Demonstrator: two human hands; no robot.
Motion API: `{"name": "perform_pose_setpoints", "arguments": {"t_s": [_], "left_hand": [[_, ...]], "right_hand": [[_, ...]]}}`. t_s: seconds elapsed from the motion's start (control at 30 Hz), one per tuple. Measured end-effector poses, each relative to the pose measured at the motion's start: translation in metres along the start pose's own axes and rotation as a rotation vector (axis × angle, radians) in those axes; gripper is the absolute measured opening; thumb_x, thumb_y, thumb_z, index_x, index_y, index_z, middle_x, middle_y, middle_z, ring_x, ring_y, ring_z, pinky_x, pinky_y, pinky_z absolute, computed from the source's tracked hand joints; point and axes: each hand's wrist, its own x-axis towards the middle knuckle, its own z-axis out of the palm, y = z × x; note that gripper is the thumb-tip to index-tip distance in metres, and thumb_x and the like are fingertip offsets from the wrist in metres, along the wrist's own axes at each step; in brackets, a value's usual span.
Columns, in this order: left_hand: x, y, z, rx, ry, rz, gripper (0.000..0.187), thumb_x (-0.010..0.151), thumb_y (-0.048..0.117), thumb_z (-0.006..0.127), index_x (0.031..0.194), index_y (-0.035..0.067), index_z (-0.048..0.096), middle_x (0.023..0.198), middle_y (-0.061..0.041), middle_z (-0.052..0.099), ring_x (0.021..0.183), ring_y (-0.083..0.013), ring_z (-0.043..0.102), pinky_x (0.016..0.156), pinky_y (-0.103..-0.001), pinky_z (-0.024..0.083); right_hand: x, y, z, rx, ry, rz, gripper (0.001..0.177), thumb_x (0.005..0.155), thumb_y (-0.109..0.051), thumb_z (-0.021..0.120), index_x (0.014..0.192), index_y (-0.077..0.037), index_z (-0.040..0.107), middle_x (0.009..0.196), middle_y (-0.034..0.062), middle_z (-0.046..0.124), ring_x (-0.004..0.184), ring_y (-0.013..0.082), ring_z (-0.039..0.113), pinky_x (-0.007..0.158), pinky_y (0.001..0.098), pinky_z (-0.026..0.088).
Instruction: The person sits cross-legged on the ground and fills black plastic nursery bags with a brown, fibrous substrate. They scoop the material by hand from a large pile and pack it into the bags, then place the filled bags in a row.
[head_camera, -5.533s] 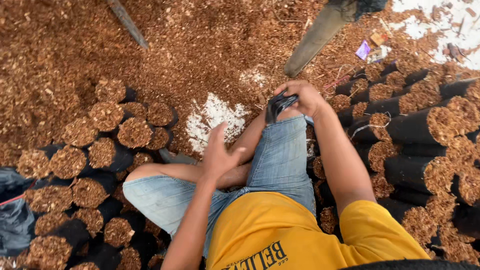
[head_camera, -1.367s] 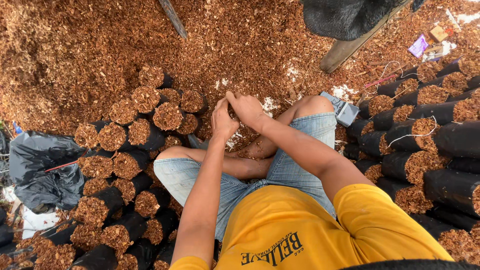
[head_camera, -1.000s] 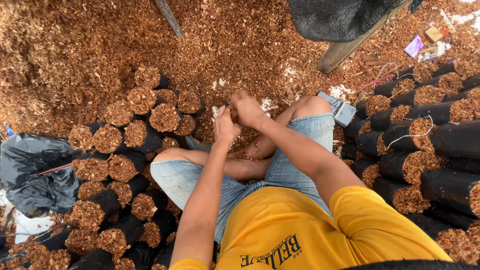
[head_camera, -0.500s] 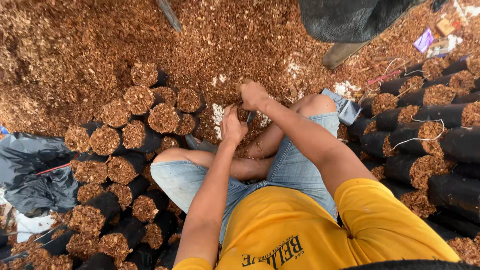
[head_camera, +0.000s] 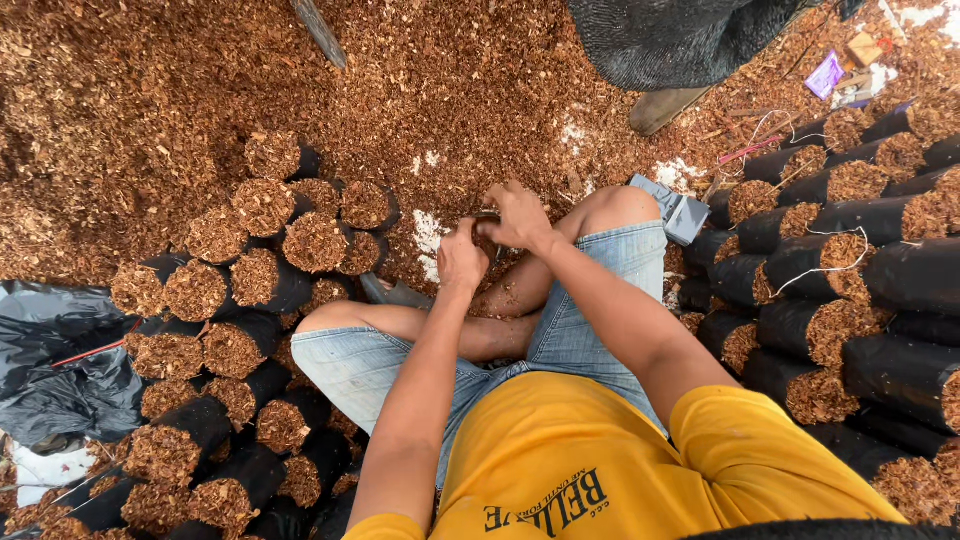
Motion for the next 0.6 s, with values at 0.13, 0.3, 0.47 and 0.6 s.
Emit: {"name": "perform_pose_setpoints", "arguments": {"t_s": [0.13,0.3,0.47,0.6], "left_hand": [[0.011,-0.010,0.009,0.009,-0.083,-0.034,0.061,0.087,-0.007,0.059,0.143,0.019,0.058,0.133,-0.025,0.059,0.116,-0.0439,0.068,0.097,-0.053,0.059],[0.047,-0.059,0.062,0.272,-0.181,0.045,0.055,0.080,0.003,0.077,0.134,0.006,0.066,0.130,-0.025,0.057,0.114,-0.0431,0.068,0.092,-0.056,0.061],[0.033,-0.047,0.048,0.453,-0.088,0.157,0.032,0.086,0.015,0.063,0.116,0.006,0.073,0.109,-0.020,0.070,0.103,-0.0404,0.072,0.088,-0.052,0.060],[0.032,-0.054,0.056,0.376,-0.015,0.113,0.033,0.090,0.025,0.068,0.117,0.006,0.070,0.109,-0.022,0.073,0.103,-0.0396,0.073,0.088,-0.052,0.060]], "right_hand": [[0.016,0.058,0.057,0.120,-0.144,0.072,0.029,0.073,-0.011,0.072,0.102,-0.009,0.069,0.084,0.0102,0.066,0.095,0.0381,0.072,0.084,0.0543,0.056],[0.015,0.056,0.058,0.195,0.119,-0.049,0.008,0.078,-0.010,0.074,0.085,-0.011,0.071,0.072,0.0102,0.067,0.080,0.0351,0.072,0.077,0.0499,0.055],[-0.002,0.038,0.036,0.155,0.016,-0.128,0.030,0.076,0.003,0.072,0.103,-0.008,0.064,0.101,0.0159,0.070,0.100,0.0380,0.071,0.088,0.0494,0.059],[-0.004,0.043,0.029,0.329,0.263,-0.236,0.023,0.080,0.006,0.067,0.100,-0.004,0.064,0.095,0.0143,0.063,0.088,0.0310,0.069,0.075,0.0408,0.062]]}}
